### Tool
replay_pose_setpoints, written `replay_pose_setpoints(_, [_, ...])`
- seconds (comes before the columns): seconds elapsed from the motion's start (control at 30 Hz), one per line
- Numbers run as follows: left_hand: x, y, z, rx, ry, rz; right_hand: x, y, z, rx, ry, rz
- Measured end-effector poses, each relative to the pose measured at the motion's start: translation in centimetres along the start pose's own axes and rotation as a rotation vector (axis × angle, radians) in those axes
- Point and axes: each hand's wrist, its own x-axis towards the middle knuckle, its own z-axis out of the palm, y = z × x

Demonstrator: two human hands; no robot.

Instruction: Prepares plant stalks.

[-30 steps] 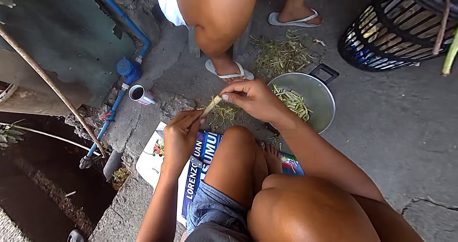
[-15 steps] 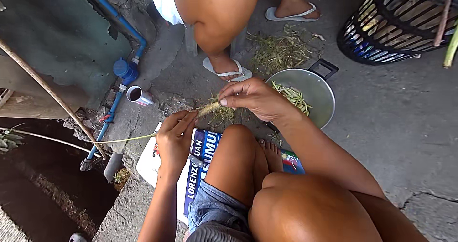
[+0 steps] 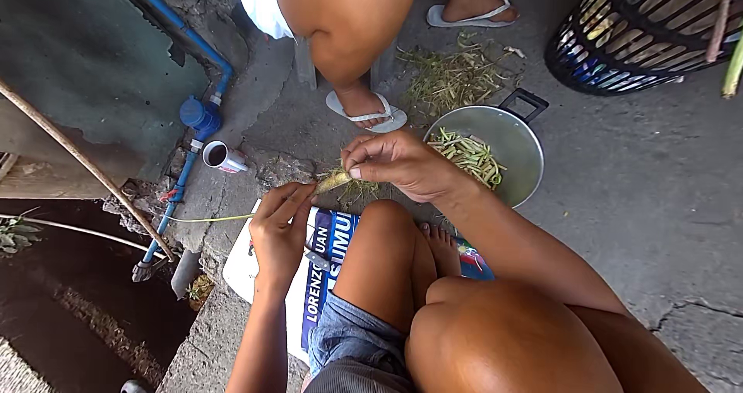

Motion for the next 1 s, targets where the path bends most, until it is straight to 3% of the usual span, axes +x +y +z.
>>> replay_pose_setpoints(0.33, [-0.4, 0.2, 0.5, -0.143, 0.022, -0.030, 0.3, 0.6, 1.0, 0.432, -0.084, 0.158])
replay_pose_setpoints(0.77, [-0.9, 0.7, 0.9, -0.246, 0.012, -0.143, 0.2, 1.1, 2.3, 0.352, 0.003, 0.156])
replay_pose_setpoints(1.0, [-0.1, 0.8, 1.0, -0.561, -0.008, -0.326, 0.8, 2.1, 3.2, 0.268, 0.032, 0.253])
